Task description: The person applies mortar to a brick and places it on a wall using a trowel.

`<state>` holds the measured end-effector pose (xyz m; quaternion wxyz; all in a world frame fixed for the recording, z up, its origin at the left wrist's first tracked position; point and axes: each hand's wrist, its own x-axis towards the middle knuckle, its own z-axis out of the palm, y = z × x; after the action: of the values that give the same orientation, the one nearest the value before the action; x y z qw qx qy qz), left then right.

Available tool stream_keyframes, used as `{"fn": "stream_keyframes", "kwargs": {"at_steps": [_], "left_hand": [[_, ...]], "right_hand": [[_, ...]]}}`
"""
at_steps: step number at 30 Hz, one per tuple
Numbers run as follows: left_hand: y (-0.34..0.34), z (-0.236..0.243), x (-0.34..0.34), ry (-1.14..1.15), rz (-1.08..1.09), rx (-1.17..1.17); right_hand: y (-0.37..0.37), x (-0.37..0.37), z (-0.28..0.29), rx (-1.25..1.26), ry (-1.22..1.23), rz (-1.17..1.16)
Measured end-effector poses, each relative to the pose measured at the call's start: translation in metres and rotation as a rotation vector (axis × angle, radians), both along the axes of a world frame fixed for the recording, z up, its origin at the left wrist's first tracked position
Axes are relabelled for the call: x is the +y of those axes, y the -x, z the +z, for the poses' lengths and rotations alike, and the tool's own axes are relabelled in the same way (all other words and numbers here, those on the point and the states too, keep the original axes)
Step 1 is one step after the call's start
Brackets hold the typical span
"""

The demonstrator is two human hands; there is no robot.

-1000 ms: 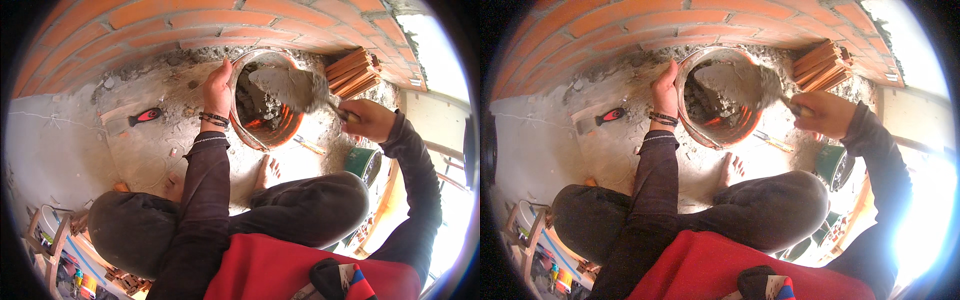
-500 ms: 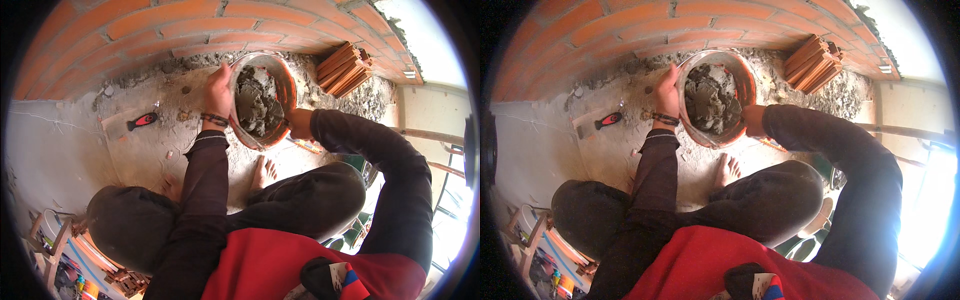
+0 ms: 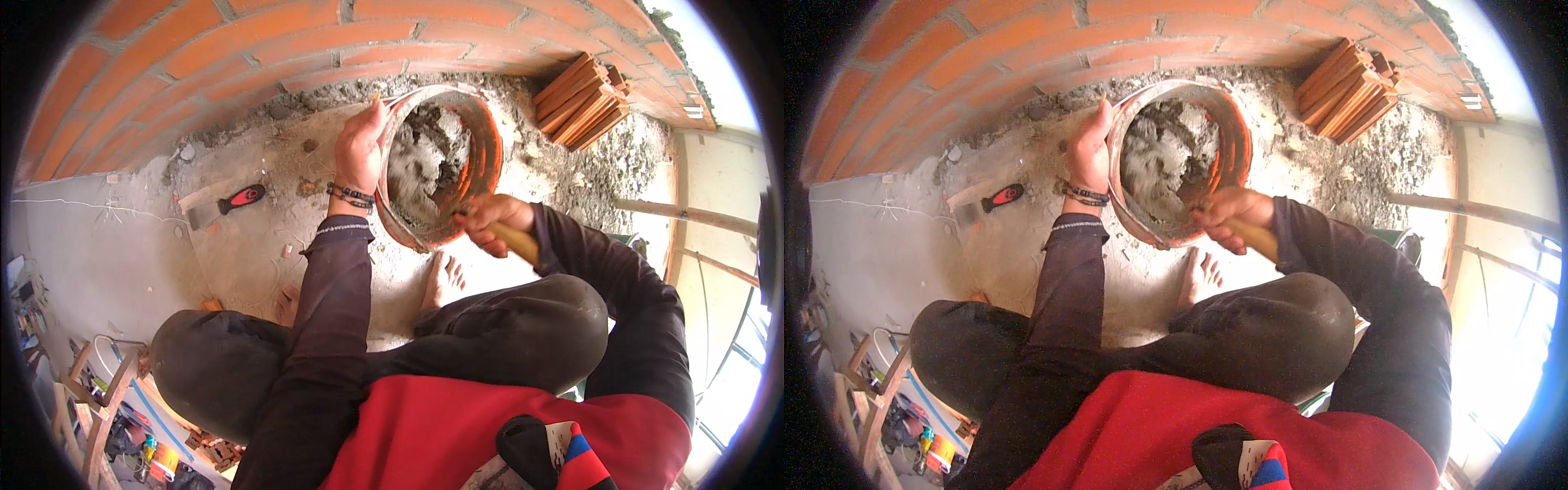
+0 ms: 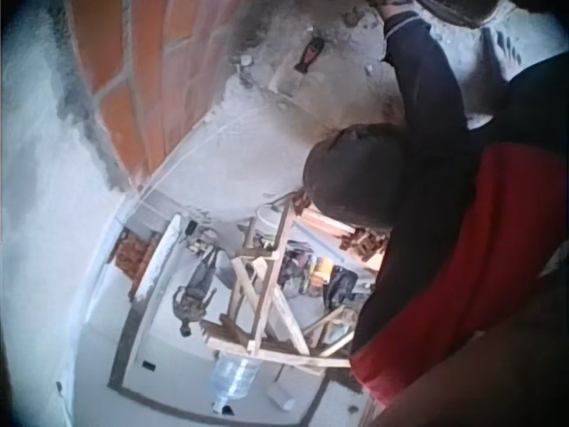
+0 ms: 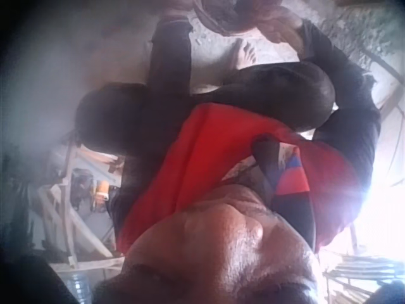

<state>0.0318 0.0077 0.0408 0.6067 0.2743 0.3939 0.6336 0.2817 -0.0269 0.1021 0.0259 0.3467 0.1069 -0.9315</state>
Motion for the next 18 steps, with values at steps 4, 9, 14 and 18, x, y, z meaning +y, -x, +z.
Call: {"fn": "stream_keyframes", "kwargs": {"at_steps": [4,9,14,18], "left_hand": [[-0.002,0.006,0.002,-0.003,-0.029,-0.145],[0.004,-0.004,0.004,0.043,0.013,-0.202],[0.008,-0.012,-0.002,-0.018,0.060,0.070],[-0.007,0.006,0.000,-0.075,0.110,0.307]], "right_hand": [[-0.025,0.013,0.001,0.371,0.256,-0.255],[-0.056,0.028,0.058,0.127,-0.080,0.111],[-0.016,0.029,0.141,-0.538,-1.120,0.930],[0.005,0.029,0.105,-1.016,-1.754,1.015]]}}
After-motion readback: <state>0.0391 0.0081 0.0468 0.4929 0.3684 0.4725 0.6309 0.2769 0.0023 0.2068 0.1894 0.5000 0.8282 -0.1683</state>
